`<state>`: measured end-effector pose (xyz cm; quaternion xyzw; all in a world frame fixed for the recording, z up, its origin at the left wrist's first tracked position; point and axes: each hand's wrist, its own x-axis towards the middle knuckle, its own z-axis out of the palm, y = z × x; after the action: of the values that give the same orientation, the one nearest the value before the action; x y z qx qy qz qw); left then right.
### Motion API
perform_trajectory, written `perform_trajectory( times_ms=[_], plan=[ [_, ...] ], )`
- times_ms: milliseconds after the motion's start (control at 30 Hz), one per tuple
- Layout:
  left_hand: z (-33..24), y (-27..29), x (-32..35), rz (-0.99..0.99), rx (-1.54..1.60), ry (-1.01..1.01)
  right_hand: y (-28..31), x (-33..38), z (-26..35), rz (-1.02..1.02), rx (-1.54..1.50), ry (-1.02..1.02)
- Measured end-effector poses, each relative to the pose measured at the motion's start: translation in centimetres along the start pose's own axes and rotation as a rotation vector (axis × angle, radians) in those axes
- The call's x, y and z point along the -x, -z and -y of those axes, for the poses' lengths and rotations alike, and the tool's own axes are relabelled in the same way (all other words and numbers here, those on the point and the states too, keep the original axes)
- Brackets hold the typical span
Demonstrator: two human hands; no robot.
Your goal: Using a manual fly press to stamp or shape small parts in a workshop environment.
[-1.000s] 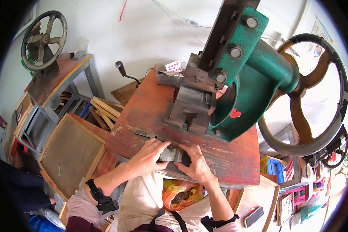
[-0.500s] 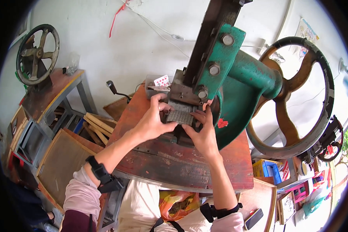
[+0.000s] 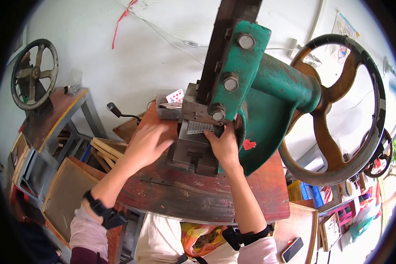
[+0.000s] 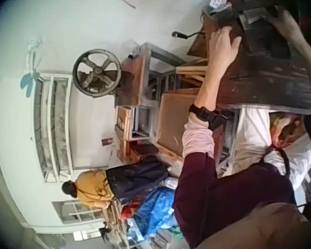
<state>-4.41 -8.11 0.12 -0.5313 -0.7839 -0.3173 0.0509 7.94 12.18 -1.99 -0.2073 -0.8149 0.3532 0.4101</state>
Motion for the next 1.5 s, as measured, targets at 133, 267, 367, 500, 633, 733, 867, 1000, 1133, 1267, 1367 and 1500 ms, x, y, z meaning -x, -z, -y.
perform_trajectory(
  times_ms=[133, 267, 367, 500, 633, 733, 867, 1000, 1133, 1267, 1367, 1500],
  plan=[
    [3.4, 0.0, 7.4, 0.38, -0.11, -0.077, 0.6, 0.2, 0.4, -0.023, 0.045, 0.022],
    [4.5, -1.2, 10.6, 0.182, -0.06, -0.147, 0.7, 0.6, 1.2, -0.035, 0.081, 0.058],
    [3.8, -0.8, 10.3, -0.001, 0.025, -0.202, 0.3, 0.5, 1.0, -0.023, 0.082, 0.021],
    [0.5, 0.7, 7.0, -0.21, 0.162, -0.213, 0.2, 0.6, 1.1, -0.013, 0.072, 0.005],
    [-1.5, 0.2, 1.5, -0.291, 0.126, -0.279, 0.8, 0.7, 1.6, -0.017, 0.051, -0.028],
    [-1.8, -1.0, -0.9, -0.254, 0.014, -0.292, 0.7, 1.2, 1.6, -0.046, -0.002, 0.022],
    [-2.3, -1.4, -2.5, -0.049, 0.117, 0.055, 2.1, 5.2, 2.2, -0.015, -0.166, 0.128],
    [-2.1, -1.8, -3.4, -0.046, 0.029, 0.018, 5.3, 11.8, 0.8, -0.039, 0.055, 0.252],
    [-1.3, -4.0, -3.9, -0.03, -0.122, -0.031, 7.7, 17.1, -1.8, -0.027, 0.258, 0.126],
    [-2.0, -3.8, -4.4, 0.048, -0.149, 0.039, 8.1, 17.9, -3.0, -0.04, 0.264, 0.065],
    [-2.8, -3.4, -4.3, 0.06, 0.02, 0.113, 7.7, 17.9, -2.7, -0.071, 0.279, 0.056],
    [-2.7, -3.2, -4.4, 0.087, 0.28, 0.172, 7.8, 18.0, -2.6, -0.073, 0.299, 0.062]
  ],
)
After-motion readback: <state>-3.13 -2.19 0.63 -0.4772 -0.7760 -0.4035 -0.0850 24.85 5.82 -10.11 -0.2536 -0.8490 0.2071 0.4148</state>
